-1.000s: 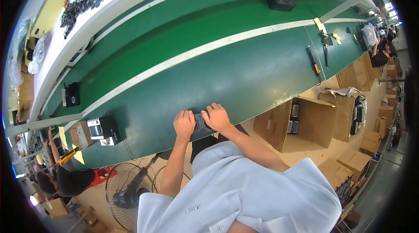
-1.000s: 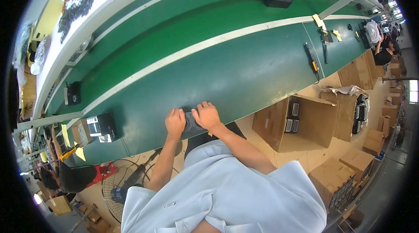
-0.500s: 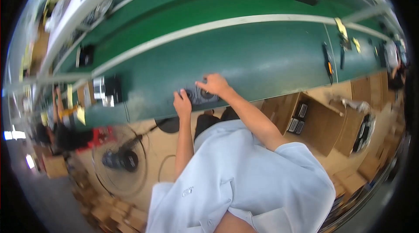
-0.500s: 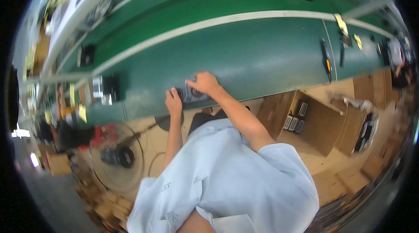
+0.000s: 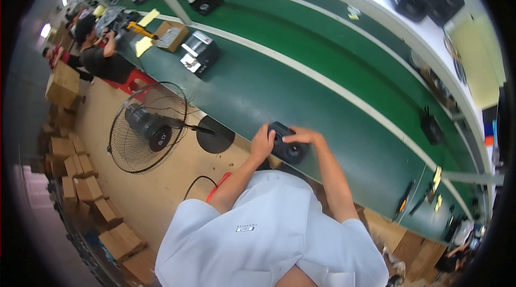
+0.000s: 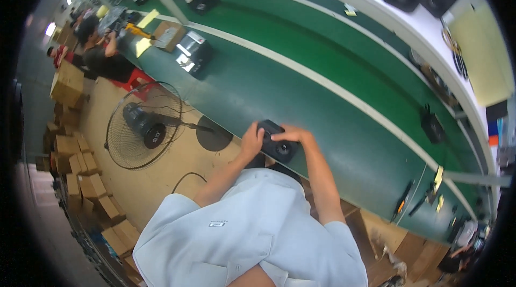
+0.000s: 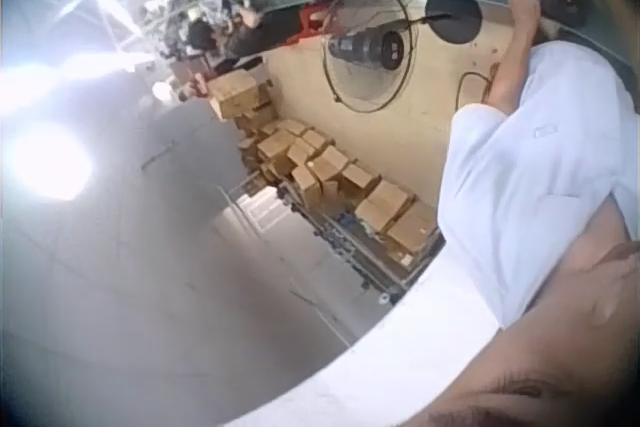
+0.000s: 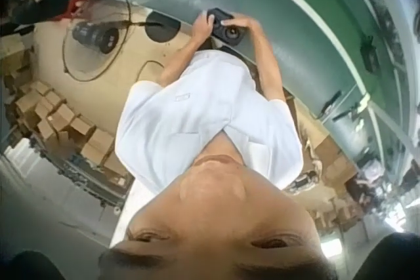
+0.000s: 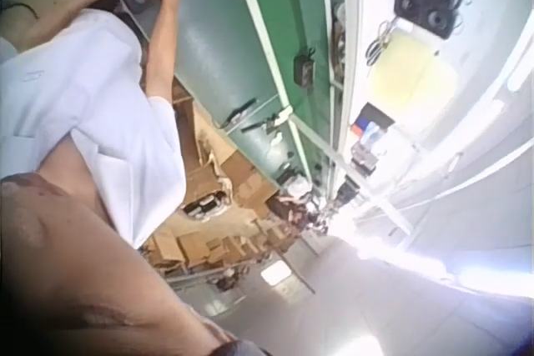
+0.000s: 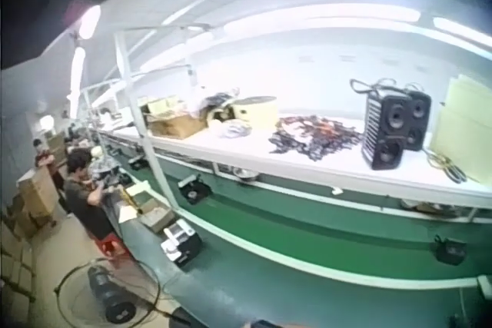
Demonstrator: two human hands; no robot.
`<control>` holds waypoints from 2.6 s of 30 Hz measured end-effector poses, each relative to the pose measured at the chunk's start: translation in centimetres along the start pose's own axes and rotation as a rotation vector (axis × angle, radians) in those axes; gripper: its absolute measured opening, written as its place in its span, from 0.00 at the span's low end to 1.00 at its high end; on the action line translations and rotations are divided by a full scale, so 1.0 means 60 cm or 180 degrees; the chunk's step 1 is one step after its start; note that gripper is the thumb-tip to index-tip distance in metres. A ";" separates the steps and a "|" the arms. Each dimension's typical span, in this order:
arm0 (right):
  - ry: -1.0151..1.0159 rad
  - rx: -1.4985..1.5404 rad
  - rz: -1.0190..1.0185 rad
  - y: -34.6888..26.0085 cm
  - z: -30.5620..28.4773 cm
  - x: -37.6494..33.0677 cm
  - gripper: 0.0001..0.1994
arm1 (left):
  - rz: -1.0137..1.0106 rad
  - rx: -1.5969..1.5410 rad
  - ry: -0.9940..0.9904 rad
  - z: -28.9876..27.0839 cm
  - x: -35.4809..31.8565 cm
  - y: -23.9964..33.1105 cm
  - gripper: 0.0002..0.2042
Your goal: Assembling and inspecting small portable speakers on a factory production line.
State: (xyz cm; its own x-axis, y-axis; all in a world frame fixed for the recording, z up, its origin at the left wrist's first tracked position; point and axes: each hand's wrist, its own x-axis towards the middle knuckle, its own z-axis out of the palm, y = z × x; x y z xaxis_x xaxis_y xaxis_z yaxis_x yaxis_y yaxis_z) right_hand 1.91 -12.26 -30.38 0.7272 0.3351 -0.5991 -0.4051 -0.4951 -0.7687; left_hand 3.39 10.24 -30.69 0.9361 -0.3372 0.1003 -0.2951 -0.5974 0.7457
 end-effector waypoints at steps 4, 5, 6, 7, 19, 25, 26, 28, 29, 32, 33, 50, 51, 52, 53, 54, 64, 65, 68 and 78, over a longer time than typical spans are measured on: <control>-0.0151 0.0087 0.0293 -0.012 0.000 0.008 0.47 | 0.0038 -0.0070 -0.0021 -0.002 0.002 -0.004 0.18; -0.0031 -0.0012 0.0302 -0.030 0.006 0.006 0.47 | 0.0022 -0.0071 -0.0087 -0.011 0.001 -0.010 0.18; 0.0198 0.0086 0.0190 -0.030 0.012 -0.004 0.49 | 0.0047 -0.0100 -0.0195 -0.015 0.003 -0.006 0.18; 0.0288 0.0315 0.0199 -0.023 0.018 -0.009 0.49 | 0.0011 -0.0164 -0.0278 -0.015 0.007 -0.003 0.19; 0.2645 -0.2621 0.0888 -0.083 -0.357 -0.095 0.48 | -0.0995 -0.0638 0.0184 -0.068 0.035 -0.132 0.18; 0.3563 -0.3044 0.1279 0.041 -0.555 -0.090 0.33 | -0.1725 -0.0791 0.0650 -0.086 -0.050 -0.225 0.14; 0.3832 -0.3314 0.1226 0.090 -0.565 -0.084 0.32 | -0.2047 -0.1011 0.0680 -0.081 -0.054 -0.241 0.14; 0.4335 -0.3550 0.1052 0.191 -0.581 -0.083 0.29 | -0.2888 -0.0802 0.0144 -0.097 -0.051 -0.241 0.16; 0.4289 -0.3529 0.1373 0.173 -0.563 -0.047 0.27 | -0.3751 -0.0581 -0.0401 -0.120 -0.076 -0.244 0.18; 0.4125 -0.3840 0.1693 0.150 -0.506 -0.032 0.19 | -0.3545 0.0649 -0.1101 -0.126 -0.166 -0.279 0.21; 0.3443 -0.3061 0.1905 0.100 -0.485 -0.039 0.19 | -0.3609 0.0727 -0.1088 -0.126 -0.187 -0.276 0.21; 0.4030 -0.2624 0.2137 0.084 -0.450 -0.015 0.34 | -0.0038 -0.0299 -0.0586 -0.229 0.444 0.000 0.14; 0.3821 -0.2361 0.2211 0.082 -0.451 -0.012 0.40 | 0.0172 -0.0370 -0.0406 -0.234 0.500 -0.010 0.14; 0.3835 -0.2383 0.2338 0.105 -0.435 -0.011 0.40 | 0.0160 -0.0550 -0.0366 -0.236 0.557 -0.016 0.13; 0.4135 -0.2291 0.2094 0.153 -0.415 -0.019 0.44 | 0.0078 -0.0502 -0.0246 -0.225 0.617 -0.008 0.12; 0.4399 -0.2224 0.1781 0.172 -0.412 -0.025 0.47 | 0.0104 -0.0610 -0.0125 -0.216 0.677 -0.015 0.12; 0.4351 -0.0850 0.2150 0.120 -0.053 0.030 0.35 | -0.0954 0.1688 0.0462 -0.240 1.169 -0.289 0.21; 0.4330 -0.0910 0.2181 0.105 -0.004 0.023 0.35 | -0.1005 0.1753 0.0512 -0.226 1.187 -0.307 0.19; 0.3960 -0.0761 0.1839 0.039 0.091 0.048 0.38 | -0.0591 0.1904 0.0834 -0.288 1.242 -0.440 0.19; 0.4076 0.0838 0.2687 0.006 0.128 0.048 0.38 | -0.1056 0.1406 0.0309 -0.083 1.237 -0.425 0.18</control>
State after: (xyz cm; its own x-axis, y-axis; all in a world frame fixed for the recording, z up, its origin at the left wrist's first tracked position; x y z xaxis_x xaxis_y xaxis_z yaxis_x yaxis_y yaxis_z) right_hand -0.39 -5.30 -34.11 0.1618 -0.9091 -0.3839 -0.9083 0.0148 -0.4180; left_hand 81.32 4.05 -38.97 0.9996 -0.0231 -0.0171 -0.0143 -0.9151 0.4029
